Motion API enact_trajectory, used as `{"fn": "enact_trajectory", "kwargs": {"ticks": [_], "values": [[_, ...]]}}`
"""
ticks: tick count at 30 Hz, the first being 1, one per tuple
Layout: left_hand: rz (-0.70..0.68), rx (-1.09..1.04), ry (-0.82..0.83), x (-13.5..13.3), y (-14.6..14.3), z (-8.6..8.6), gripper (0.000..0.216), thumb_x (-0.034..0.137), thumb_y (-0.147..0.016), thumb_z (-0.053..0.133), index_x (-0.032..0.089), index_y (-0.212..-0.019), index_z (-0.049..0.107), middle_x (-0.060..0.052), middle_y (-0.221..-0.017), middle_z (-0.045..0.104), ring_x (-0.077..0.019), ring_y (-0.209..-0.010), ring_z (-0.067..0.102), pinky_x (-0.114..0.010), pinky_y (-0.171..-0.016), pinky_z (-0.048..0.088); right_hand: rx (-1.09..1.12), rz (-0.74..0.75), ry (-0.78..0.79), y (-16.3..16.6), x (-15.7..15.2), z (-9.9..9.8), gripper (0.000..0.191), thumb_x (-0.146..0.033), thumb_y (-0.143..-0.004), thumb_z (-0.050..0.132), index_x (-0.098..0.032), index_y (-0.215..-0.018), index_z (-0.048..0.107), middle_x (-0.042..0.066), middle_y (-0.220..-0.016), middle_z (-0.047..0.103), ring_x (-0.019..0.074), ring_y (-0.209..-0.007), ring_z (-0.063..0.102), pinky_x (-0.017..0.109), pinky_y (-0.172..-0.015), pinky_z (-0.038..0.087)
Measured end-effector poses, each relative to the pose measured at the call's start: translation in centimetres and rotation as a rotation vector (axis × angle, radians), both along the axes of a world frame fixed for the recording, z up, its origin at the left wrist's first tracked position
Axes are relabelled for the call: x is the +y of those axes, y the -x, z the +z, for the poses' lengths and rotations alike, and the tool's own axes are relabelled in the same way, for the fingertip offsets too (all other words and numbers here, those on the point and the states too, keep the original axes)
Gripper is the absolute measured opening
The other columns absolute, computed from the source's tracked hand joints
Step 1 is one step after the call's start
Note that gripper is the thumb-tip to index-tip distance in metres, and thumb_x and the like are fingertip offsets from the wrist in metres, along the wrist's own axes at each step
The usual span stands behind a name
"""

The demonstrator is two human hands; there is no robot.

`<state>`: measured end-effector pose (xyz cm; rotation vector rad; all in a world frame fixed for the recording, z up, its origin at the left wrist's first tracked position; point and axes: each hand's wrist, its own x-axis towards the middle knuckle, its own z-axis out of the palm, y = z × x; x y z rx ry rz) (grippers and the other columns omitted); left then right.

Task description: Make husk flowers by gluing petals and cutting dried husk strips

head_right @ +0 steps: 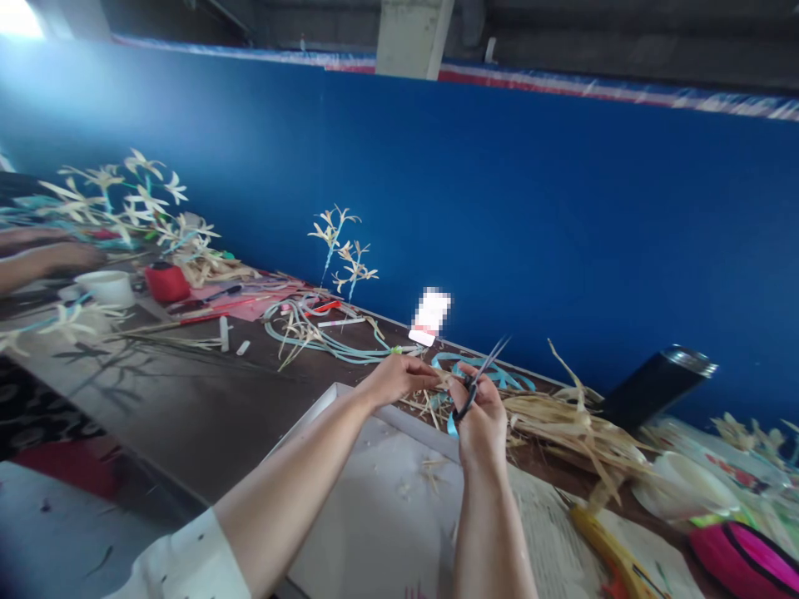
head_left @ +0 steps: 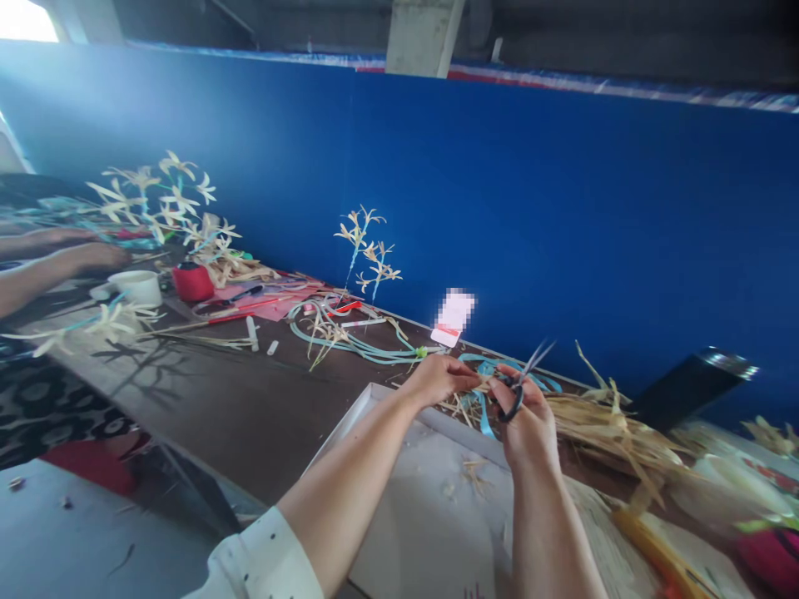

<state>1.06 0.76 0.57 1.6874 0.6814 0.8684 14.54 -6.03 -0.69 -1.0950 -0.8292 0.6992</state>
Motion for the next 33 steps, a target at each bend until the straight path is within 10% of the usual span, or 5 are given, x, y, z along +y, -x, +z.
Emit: {"fn": "enact_trajectory", "kwargs": {"ticks": [16,23,33], "values": [[0.168,-0.266,0.336,0.3,-0.4,0.2,0.033,0.037,-0.060,0.069,0.012,-0.080,0.066,-0.002,-0.062,0.058,-0.0062,-0.052,0.044,-0.019,-0.051,0.034,-0.080,0.024,0.160,0.3,0.1,-0.4,0.044,-0.039,-0.063,0.071,-0.018,-0.101,0.063,0.002,-0.067,0.062,0.0118,-0.052,0.052,0.019,-0.038,0.030],[0.302,-0.586,0.164,-0.4,-0.1,1.9,0.025,0.036,-0.064,0.065,0.011,-0.069,0.061,0.001,-0.057,0.052,-0.0054,-0.053,0.040,-0.019,-0.053,0.031,-0.281,0.077,0.034,2.7,-0.6,0.6,0.044,-0.034,-0.061,0.074,-0.023,-0.103,0.064,0.000,-0.067,0.063,0.0144,-0.059,0.057,0.024,-0.053,0.043],[0.321,-0.501,0.199,0.4,-0.1,0.9,0.028,0.039,-0.066,0.062,0.011,-0.070,0.064,0.001,-0.056,0.051,-0.0057,-0.050,0.038,-0.019,-0.049,0.028,-0.220,0.172,0.197,2.3,-0.3,0.4,0.042,-0.043,-0.060,0.073,-0.020,-0.094,0.068,0.000,-0.063,0.062,0.0128,-0.052,0.054,0.023,-0.047,0.041]]}}
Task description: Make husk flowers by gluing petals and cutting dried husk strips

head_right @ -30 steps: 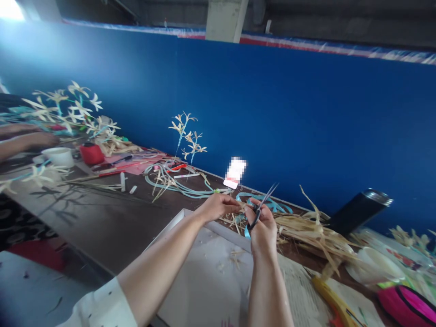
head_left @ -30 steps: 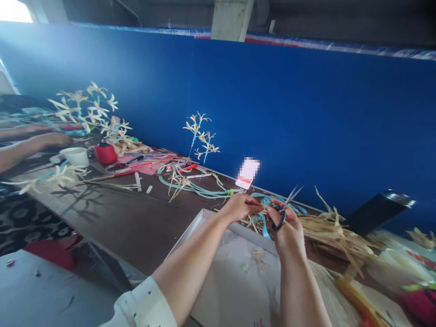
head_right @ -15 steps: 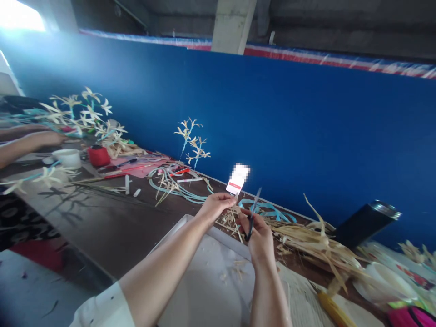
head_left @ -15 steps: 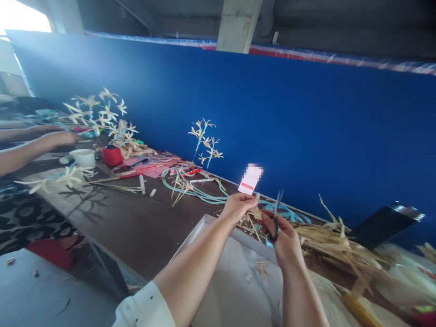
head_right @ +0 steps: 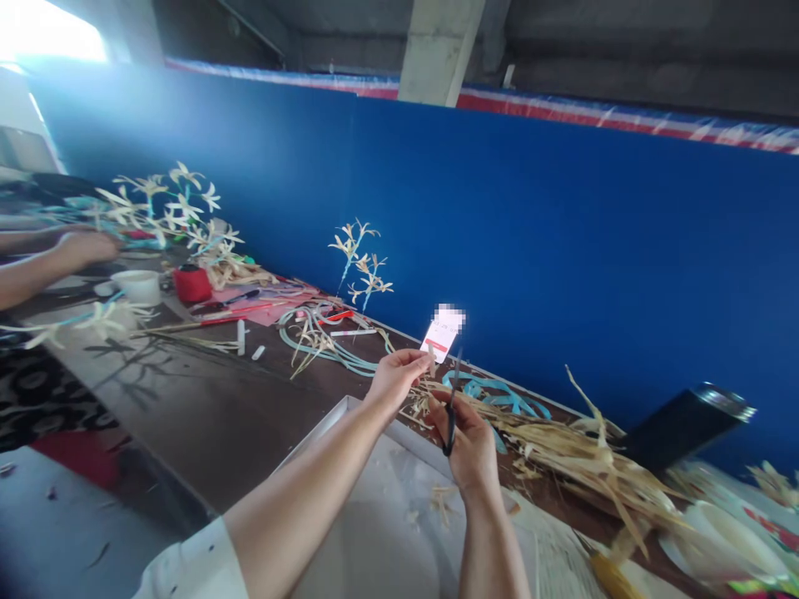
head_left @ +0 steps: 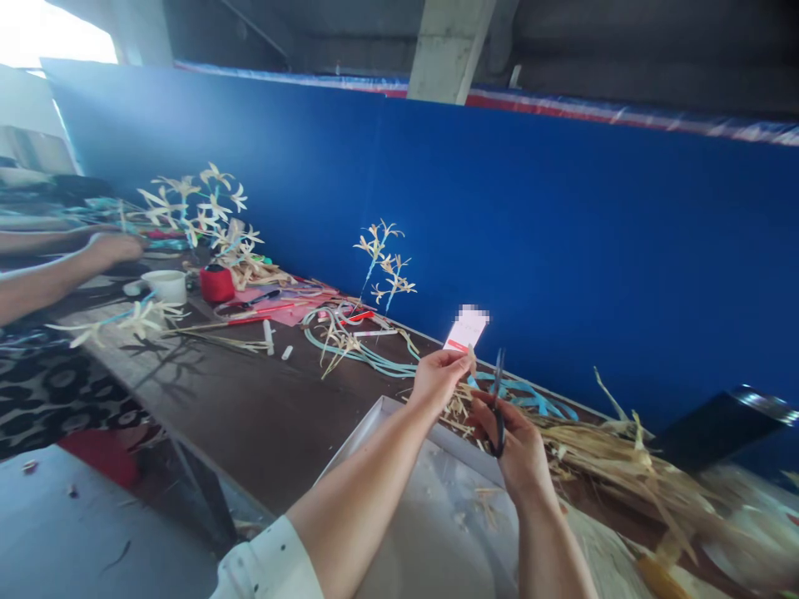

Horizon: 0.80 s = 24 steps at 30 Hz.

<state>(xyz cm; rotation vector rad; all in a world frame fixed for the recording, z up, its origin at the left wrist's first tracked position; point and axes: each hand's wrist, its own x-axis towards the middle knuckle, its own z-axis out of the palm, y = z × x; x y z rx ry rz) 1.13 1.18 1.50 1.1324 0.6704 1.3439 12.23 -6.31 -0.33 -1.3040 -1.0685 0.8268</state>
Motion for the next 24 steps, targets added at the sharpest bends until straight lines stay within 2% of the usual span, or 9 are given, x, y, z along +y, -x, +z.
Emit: {"fn": "enact_trajectory", "kwargs": {"ticks": [4,9,16,24], "values": [[0.010,0.009,0.000,0.08,0.00,0.04,0.024,0.035,-0.067,0.060,0.012,-0.069,0.064,0.002,-0.055,0.051,-0.0053,-0.048,0.036,-0.020,-0.048,0.028,-0.038,0.067,0.042,0.23,-0.03,-0.01,0.044,-0.040,-0.057,0.075,-0.019,-0.095,0.068,0.000,-0.059,0.061,0.0121,-0.049,0.051,0.024,-0.045,0.038],[0.022,0.057,-0.049,0.14,-0.02,-0.11,0.023,0.034,-0.069,0.058,0.012,-0.065,0.063,0.003,-0.050,0.046,-0.0051,-0.045,0.033,-0.020,-0.046,0.025,-0.122,0.116,0.064,-0.11,0.10,-0.22,0.044,-0.037,-0.061,0.074,-0.017,-0.099,0.067,-0.001,-0.054,0.059,0.0110,-0.047,0.048,0.024,-0.046,0.036],[0.047,0.129,-0.019,0.43,-0.25,-0.67,0.024,0.036,-0.067,0.058,0.013,-0.071,0.065,0.003,-0.051,0.049,-0.0064,-0.047,0.038,-0.020,-0.047,0.028,-0.109,0.103,0.097,0.00,0.13,-0.28,0.047,-0.038,-0.059,0.074,-0.015,-0.099,0.067,0.000,-0.053,0.058,0.0121,-0.045,0.049,0.025,-0.045,0.037],[0.119,0.237,-0.062,0.09,-0.12,-0.34,0.021,0.033,-0.067,0.057,0.014,-0.065,0.066,0.000,-0.057,0.058,-0.0081,-0.052,0.046,-0.020,-0.053,0.034,-0.173,0.080,0.124,-0.07,0.17,-0.35,0.053,-0.044,-0.058,0.072,-0.013,-0.102,0.066,0.000,-0.051,0.060,0.0139,-0.047,0.052,0.024,-0.046,0.040]]}}
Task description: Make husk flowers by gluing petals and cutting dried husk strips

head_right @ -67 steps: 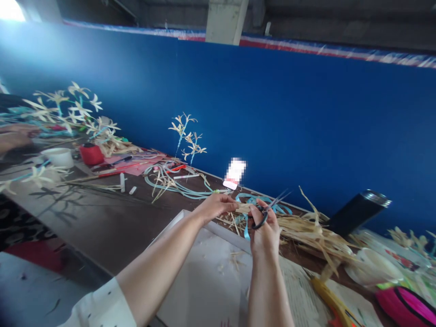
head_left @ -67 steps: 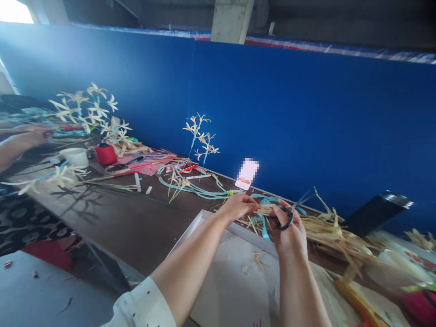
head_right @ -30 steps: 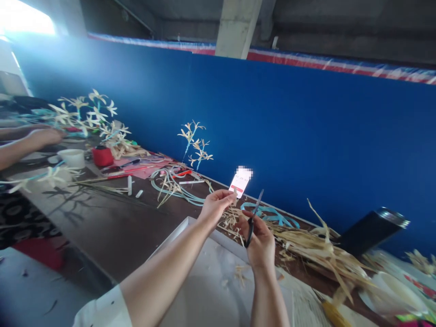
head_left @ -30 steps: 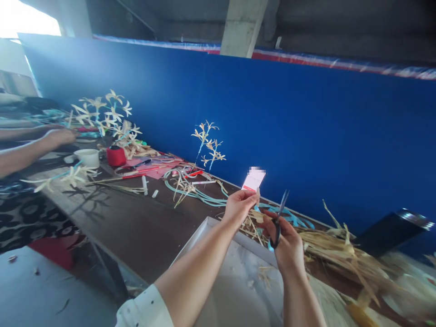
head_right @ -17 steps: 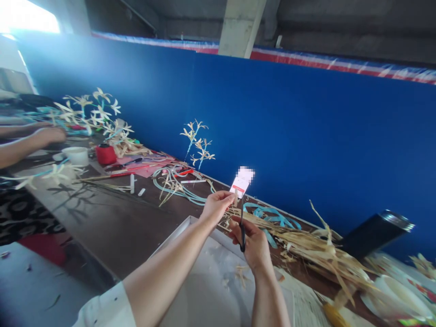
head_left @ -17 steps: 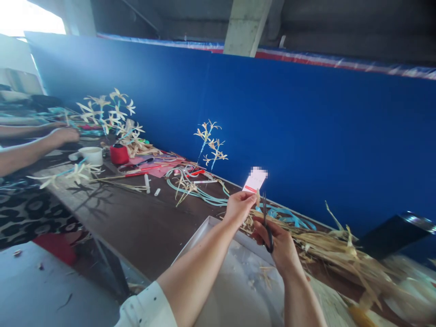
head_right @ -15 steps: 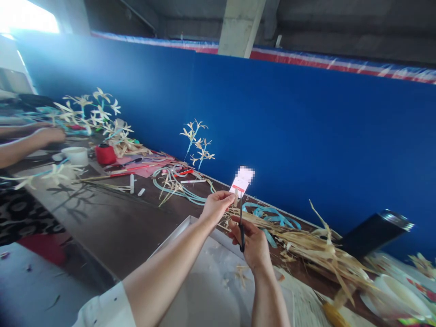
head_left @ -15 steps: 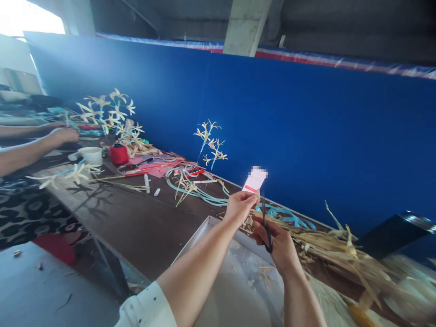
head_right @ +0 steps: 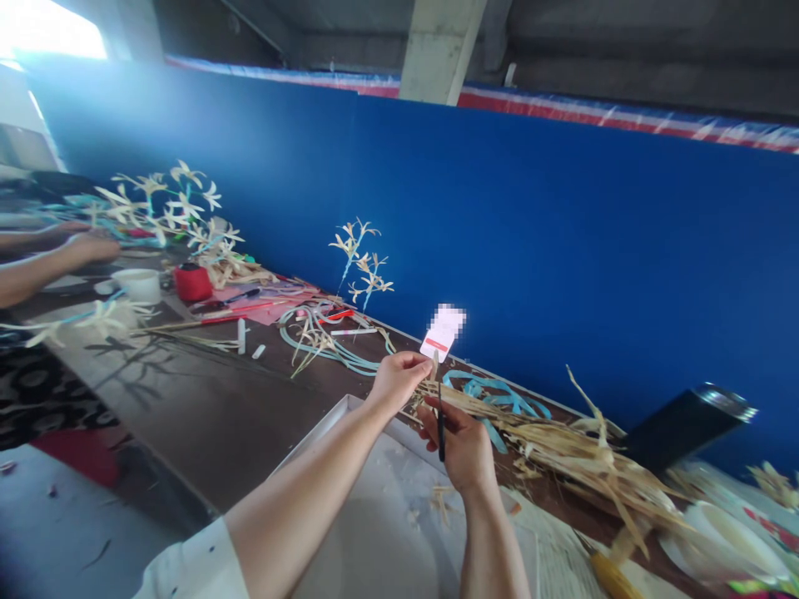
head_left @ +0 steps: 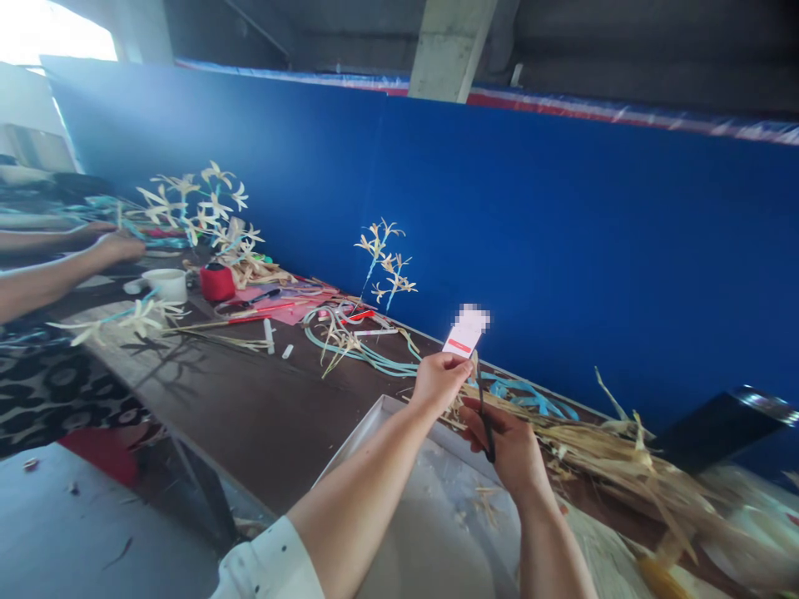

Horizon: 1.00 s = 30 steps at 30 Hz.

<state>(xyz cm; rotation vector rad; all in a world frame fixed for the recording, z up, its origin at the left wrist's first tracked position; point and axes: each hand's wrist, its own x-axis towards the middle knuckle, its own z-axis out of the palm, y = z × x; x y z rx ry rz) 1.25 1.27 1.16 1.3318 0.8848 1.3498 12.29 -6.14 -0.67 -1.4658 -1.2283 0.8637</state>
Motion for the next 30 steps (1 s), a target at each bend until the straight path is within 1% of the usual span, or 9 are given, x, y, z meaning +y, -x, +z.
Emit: {"fn": "enact_trajectory", "kwargs": {"ticks": [5,10,14,18,24,26,30], "values": [[-0.011,0.043,-0.003,-0.35,0.23,0.26,0.021,0.034,-0.068,0.057,0.015,-0.065,0.066,0.000,-0.059,0.059,-0.0087,-0.054,0.048,-0.020,-0.054,0.035,-0.031,-0.002,0.014,-0.04,-0.03,0.04,0.055,-0.045,-0.060,0.070,-0.012,-0.104,0.065,0.001,-0.051,0.060,0.0124,-0.044,0.050,0.023,-0.044,0.037],[-0.021,0.052,-0.001,-0.29,0.27,0.24,0.023,0.036,-0.068,0.058,0.015,-0.066,0.067,0.001,-0.055,0.056,-0.0082,-0.051,0.046,-0.020,-0.051,0.033,-0.053,0.013,-0.006,-0.11,0.02,-0.10,0.053,-0.046,-0.063,0.067,-0.013,-0.104,0.064,0.000,-0.050,0.059,0.0113,-0.043,0.047,0.022,-0.042,0.035],[-0.017,0.048,0.001,-0.21,0.20,0.12,0.024,0.037,-0.068,0.058,0.015,-0.066,0.067,0.001,-0.054,0.056,-0.0083,-0.050,0.045,-0.020,-0.051,0.033,-0.074,0.002,-0.007,-0.02,-0.08,0.05,0.053,-0.048,-0.062,0.066,-0.013,-0.102,0.065,0.000,-0.050,0.059,0.0115,-0.042,0.047,0.022,-0.042,0.036],[-0.016,0.038,0.006,-0.24,0.14,0.09,0.023,0.036,-0.067,0.058,0.015,-0.064,0.066,0.001,-0.054,0.056,-0.0083,-0.051,0.045,-0.020,-0.051,0.033,-0.078,-0.012,0.003,0.11,-0.23,0.27,0.052,-0.049,-0.062,0.067,-0.013,-0.099,0.066,0.001,-0.050,0.058,0.0114,-0.042,0.047,0.022,-0.041,0.035],[-0.015,0.037,0.010,-0.32,0.08,0.20,0.023,0.035,-0.067,0.058,0.014,-0.064,0.066,0.000,-0.055,0.056,-0.0083,-0.051,0.045,-0.020,-0.051,0.032,-0.039,0.015,-0.026,-0.11,-0.04,-0.08,0.048,-0.047,-0.063,0.067,-0.013,-0.098,0.067,0.001,-0.049,0.058,0.0107,-0.040,0.045,0.022,-0.039,0.034],[-0.025,0.028,0.019,-0.31,0.10,0.22,0.023,0.035,-0.067,0.058,0.013,-0.063,0.066,0.000,-0.054,0.055,-0.0080,-0.050,0.044,-0.019,-0.050,0.031,-0.031,-0.006,-0.039,-0.19,0.04,-0.05,0.049,-0.046,-0.061,0.069,-0.013,-0.098,0.067,0.000,-0.048,0.057,0.0108,-0.041,0.046,0.022,-0.040,0.034],[-0.048,-0.007,0.038,-0.14,0.14,0.10,0.024,0.036,-0.066,0.059,0.013,-0.062,0.065,0.001,-0.051,0.052,-0.0076,-0.048,0.042,-0.020,-0.048,0.029,0.052,-0.126,-0.070,-0.31,-0.05,0.34,0.053,-0.048,-0.060,0.070,-0.013,-0.100,0.066,0.000,-0.050,0.057,0.0115,-0.044,0.048,0.022,-0.041,0.036]]}}
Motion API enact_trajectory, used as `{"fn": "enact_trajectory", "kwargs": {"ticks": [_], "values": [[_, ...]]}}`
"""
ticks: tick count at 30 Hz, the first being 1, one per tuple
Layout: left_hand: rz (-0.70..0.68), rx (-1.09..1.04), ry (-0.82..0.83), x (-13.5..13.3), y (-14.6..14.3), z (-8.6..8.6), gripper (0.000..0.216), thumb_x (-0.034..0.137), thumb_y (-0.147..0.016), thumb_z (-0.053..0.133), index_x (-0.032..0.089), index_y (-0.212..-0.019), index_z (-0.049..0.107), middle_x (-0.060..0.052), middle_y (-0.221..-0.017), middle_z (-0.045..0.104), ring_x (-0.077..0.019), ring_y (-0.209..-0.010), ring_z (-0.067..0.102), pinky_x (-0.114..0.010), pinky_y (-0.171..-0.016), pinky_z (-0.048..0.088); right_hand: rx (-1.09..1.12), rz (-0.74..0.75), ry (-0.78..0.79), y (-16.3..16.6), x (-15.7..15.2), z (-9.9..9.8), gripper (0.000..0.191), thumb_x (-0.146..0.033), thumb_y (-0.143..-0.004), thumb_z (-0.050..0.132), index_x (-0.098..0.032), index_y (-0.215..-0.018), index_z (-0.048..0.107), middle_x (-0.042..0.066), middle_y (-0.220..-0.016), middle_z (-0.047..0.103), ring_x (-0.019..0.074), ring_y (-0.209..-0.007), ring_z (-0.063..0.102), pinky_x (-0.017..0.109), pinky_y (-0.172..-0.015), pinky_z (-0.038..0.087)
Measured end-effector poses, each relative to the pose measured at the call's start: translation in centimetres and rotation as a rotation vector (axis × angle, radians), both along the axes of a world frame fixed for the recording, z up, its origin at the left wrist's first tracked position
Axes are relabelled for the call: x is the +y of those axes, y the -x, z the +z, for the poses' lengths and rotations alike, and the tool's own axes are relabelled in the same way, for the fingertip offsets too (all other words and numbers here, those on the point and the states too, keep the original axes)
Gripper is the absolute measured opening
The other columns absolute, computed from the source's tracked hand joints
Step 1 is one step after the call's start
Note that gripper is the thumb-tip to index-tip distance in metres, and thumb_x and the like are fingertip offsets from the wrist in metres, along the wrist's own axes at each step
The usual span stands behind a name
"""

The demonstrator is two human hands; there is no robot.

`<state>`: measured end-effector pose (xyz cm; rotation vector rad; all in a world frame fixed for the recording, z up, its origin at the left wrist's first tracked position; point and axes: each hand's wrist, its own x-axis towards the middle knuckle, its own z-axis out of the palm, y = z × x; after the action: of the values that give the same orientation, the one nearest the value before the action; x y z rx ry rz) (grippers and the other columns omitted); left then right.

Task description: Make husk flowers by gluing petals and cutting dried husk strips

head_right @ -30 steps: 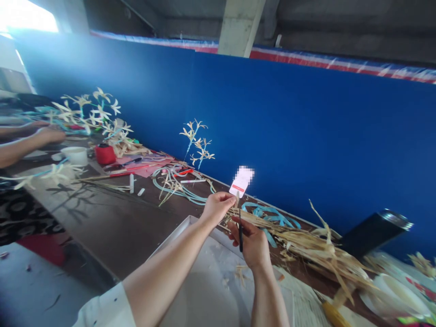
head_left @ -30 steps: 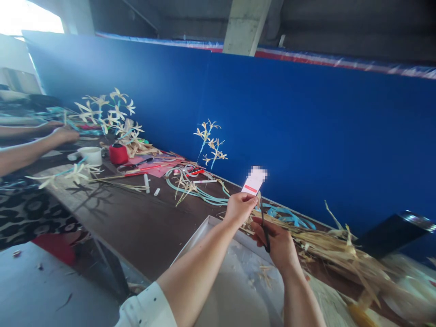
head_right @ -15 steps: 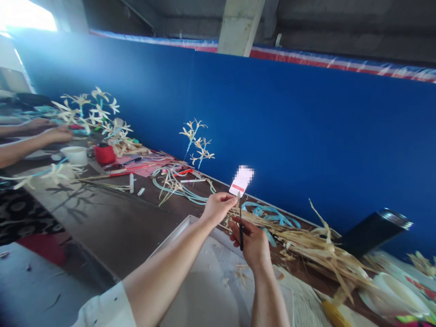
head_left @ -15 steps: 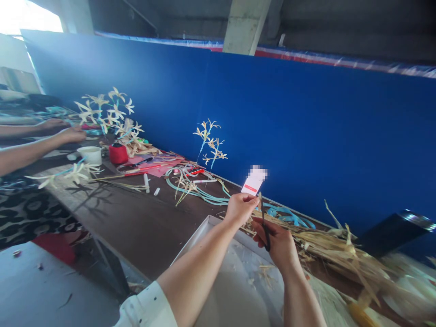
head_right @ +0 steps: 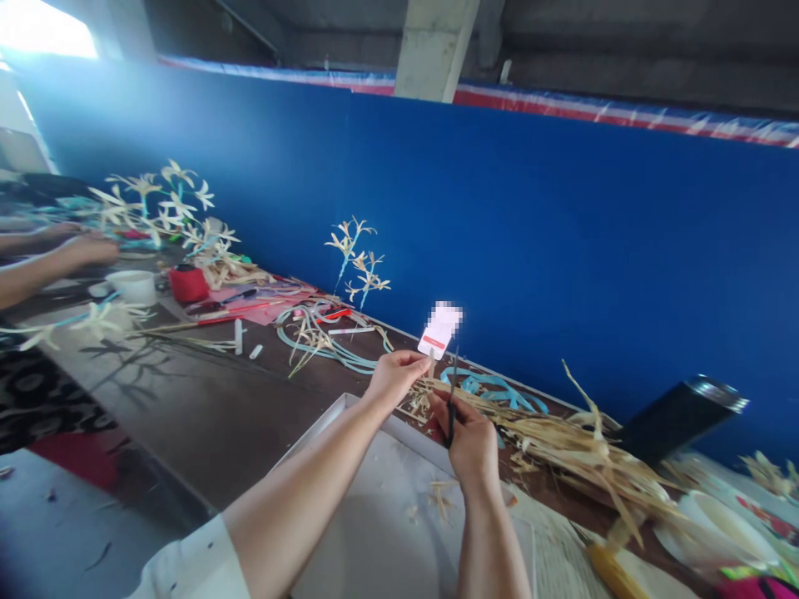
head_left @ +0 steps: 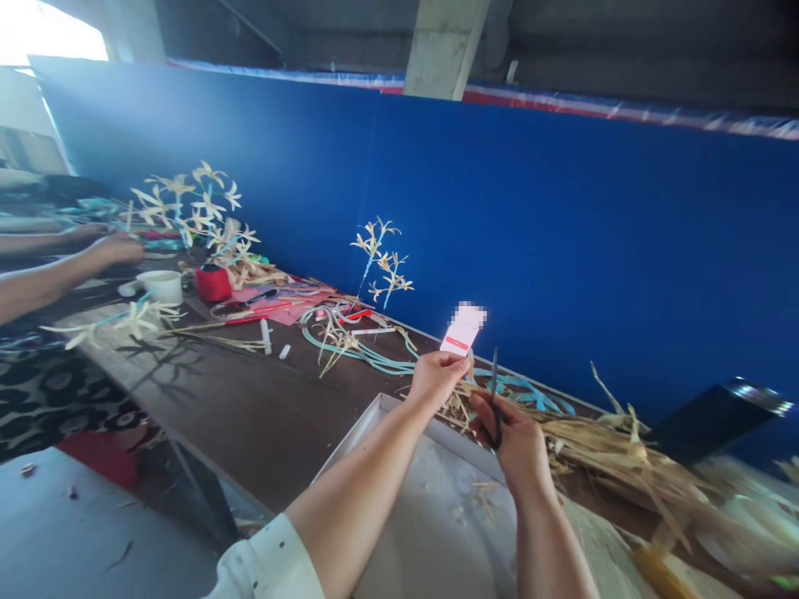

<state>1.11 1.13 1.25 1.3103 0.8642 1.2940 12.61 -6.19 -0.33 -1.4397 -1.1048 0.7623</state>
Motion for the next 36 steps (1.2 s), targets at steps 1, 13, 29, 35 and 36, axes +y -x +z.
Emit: {"fn": "enact_trajectory", "kwargs": {"ticks": [1,13,29,35,36], "values": [[-0.005,-0.014,-0.010,0.1,0.0,-0.1,0.024,0.036,-0.066,0.059,0.013,-0.062,0.065,0.001,-0.051,0.053,-0.0077,-0.049,0.042,-0.020,-0.048,0.030,0.025,-0.025,-0.005,0.0,-0.1,0.1,0.053,-0.048,-0.060,0.070,-0.013,-0.100,0.066,0.000,-0.051,0.057,0.0115,-0.044,0.048,0.022,-0.041,0.036],[0.036,-0.198,-0.054,0.0,-0.2,0.4,0.021,0.032,-0.067,0.061,0.013,-0.074,0.066,-0.003,-0.063,0.061,-0.0100,-0.057,0.053,-0.020,-0.055,0.039,0.256,-0.025,0.078,-0.6,0.0,-0.6,0.047,-0.046,-0.062,0.070,-0.017,-0.098,0.063,0.001,-0.060,0.060,0.0105,-0.047,0.051,0.019,-0.041,0.036],[0.239,-0.041,-0.080,-0.5,0.3,0.8,0.018,0.030,-0.071,0.055,0.014,-0.073,0.061,-0.004,-0.068,0.063,-0.0101,-0.060,0.055,-0.019,-0.055,0.040,0.035,0.269,0.097,1.1,-0.5,0.4,0.051,-0.040,-0.062,0.072,-0.013,-0.105,0.063,0.002,-0.062,0.063,0.0124,-0.053,0.053,0.025,-0.053,0.041],[0.207,-0.067,-0.060,-0.5,0.2,0.9,0.018,0.031,-0.071,0.055,0.014,-0.073,0.060,-0.003,-0.064,0.061,-0.0094,-0.055,0.053,-0.018,-0.050,0.039,-0.016,0.257,0.111,1.0,-0.4,0.3,0.051,-0.044,-0.063,0.070,-0.013,-0.103,0.065,0.001,-0.058,0.061,0.0118,-0.048,0.050,0.025,-0.048,0.038],[0.207,-0.064,-0.061,-0.5,0.2,0.8,0.018,0.031,-0.071,0.055,0.014,-0.072,0.060,-0.003,-0.064,0.061,-0.0094,-0.055,0.053,-0.018,-0.050,0.039,-0.022,0.252,0.109,1.0,-0.4,0.3,0.052,-0.045,-0.063,0.070,-0.013,-0.103,0.065,0.001,-0.058,0.061,0.0118,-0.048,0.050,0.024,-0.047,0.037]]}}
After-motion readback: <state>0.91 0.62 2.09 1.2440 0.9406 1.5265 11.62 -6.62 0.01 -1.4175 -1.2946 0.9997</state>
